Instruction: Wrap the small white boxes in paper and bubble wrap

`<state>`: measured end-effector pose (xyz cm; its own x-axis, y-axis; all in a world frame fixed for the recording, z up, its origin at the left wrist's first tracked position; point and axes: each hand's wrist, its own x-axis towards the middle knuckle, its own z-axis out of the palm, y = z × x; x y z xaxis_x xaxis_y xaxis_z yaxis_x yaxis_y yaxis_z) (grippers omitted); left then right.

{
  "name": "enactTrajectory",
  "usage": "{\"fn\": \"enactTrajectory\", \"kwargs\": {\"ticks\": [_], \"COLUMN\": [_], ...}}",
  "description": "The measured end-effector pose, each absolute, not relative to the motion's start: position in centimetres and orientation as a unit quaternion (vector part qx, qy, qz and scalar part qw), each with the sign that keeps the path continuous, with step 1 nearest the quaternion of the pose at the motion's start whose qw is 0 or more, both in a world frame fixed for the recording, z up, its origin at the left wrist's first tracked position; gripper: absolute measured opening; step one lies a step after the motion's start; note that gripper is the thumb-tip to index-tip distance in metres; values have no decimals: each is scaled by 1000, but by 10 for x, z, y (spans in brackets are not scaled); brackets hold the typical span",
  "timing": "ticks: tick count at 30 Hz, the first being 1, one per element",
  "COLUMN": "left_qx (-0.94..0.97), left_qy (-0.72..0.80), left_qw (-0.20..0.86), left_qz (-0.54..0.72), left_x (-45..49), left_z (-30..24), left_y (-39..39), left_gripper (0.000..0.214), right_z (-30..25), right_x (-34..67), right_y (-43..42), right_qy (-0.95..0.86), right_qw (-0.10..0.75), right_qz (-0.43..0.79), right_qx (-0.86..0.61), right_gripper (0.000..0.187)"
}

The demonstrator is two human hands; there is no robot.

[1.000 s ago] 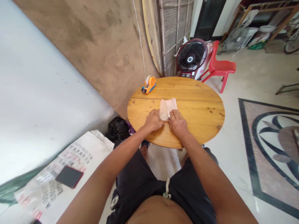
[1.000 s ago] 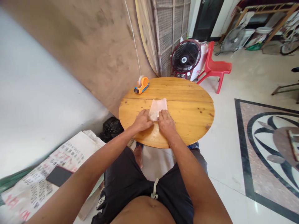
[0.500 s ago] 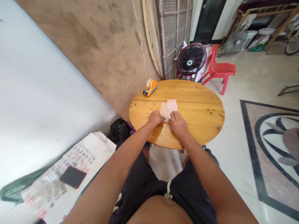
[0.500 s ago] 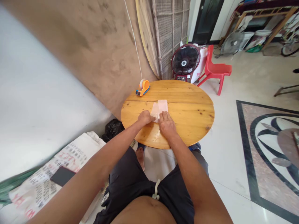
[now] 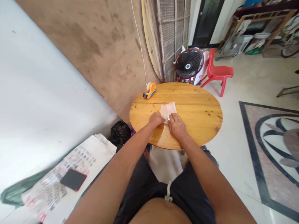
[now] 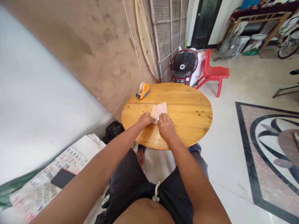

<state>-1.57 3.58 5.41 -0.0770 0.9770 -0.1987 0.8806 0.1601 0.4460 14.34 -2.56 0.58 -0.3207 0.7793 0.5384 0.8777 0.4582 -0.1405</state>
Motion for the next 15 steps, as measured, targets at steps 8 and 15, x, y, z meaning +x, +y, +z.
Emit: {"fn": "enactTrajectory", "kwargs": {"ticks": [8,15], "left_qx": [613,584], "left_qy": [749,712], "left_qw": [210,238], "left_qz": [140,308], "left_x": [-12,3], "left_z": [52,47], "left_y": [22,14], "left_gripper": [17,7], "right_z": [5,5], "right_x": [143,143], "right_y": [-25,-25], "right_qy": [-806,-807], "right_qw": [265,261], "right_qz": [-91,-94], "right_qx": [-521,-522], "right_gripper": [48,46]}}
